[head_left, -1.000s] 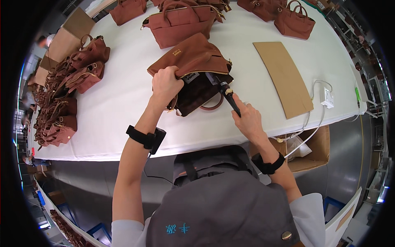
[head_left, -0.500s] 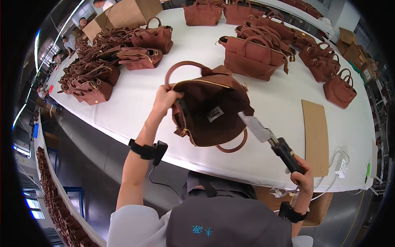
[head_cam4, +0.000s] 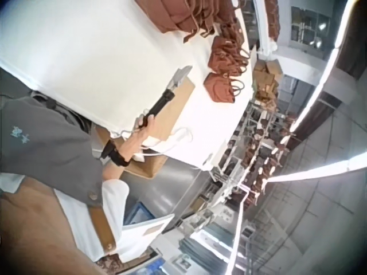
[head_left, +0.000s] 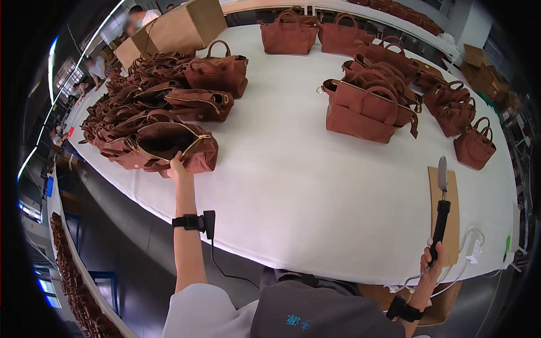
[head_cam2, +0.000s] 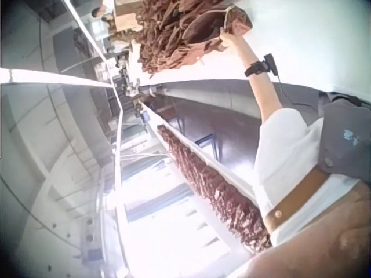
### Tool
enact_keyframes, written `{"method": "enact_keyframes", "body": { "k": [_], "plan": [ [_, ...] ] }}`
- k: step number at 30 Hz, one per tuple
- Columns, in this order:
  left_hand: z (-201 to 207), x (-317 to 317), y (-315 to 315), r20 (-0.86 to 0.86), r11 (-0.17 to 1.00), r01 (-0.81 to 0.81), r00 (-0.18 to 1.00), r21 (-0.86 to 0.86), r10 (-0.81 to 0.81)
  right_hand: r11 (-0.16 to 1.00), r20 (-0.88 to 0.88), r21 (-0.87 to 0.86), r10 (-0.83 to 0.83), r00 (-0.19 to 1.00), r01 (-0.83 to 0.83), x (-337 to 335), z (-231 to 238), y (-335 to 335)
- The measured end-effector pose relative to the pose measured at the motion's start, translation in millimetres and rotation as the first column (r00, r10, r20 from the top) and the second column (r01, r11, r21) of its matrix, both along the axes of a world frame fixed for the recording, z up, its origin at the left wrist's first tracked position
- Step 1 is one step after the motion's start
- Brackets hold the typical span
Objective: The person inspects a series of brown handbags on a white table in a factory setting. They pick up each bag, open the zipper, and use a handheld tool to check the interior lining and seams. After inspection, the bags are placed into a pile on the table.
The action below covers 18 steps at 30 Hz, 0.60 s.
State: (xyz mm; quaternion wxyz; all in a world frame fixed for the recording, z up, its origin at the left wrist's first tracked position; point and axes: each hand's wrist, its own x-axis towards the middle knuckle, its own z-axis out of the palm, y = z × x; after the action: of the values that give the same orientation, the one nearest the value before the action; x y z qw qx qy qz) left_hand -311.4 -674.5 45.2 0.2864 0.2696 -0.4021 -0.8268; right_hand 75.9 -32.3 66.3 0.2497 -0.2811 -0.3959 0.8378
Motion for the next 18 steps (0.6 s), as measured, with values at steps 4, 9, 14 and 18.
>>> {"method": "enact_keyframes", "body": {
  "k": [4, 9, 14, 18],
  "plan": [
    [-8, -110, -2, 0.008, 0.999, 0.039, 0.999, 0.032, -0.039, 0.998, 0.019, 0.023, -0.065, 0.998, 0.065, 0, -2, -6],
    [-8, -159, 3, -0.294, 0.866, 0.459, 0.815, -0.201, -0.500, 0.980, 0.080, 0.077, -0.190, 0.979, 0.184, 14, -8, 9],
    [-34, -130, 87, -0.380, 0.987, 0.159, 0.915, 0.026, -0.137, 0.943, 0.354, 0.262, -0.289, 0.889, 0.203, 5, -9, 38],
    [-45, -115, 160, -0.130, 0.973, 0.203, 0.974, 0.109, -0.188, 0.932, 0.426, 0.295, -0.327, 0.844, 0.213, 9, -31, 69]
  ]
}}
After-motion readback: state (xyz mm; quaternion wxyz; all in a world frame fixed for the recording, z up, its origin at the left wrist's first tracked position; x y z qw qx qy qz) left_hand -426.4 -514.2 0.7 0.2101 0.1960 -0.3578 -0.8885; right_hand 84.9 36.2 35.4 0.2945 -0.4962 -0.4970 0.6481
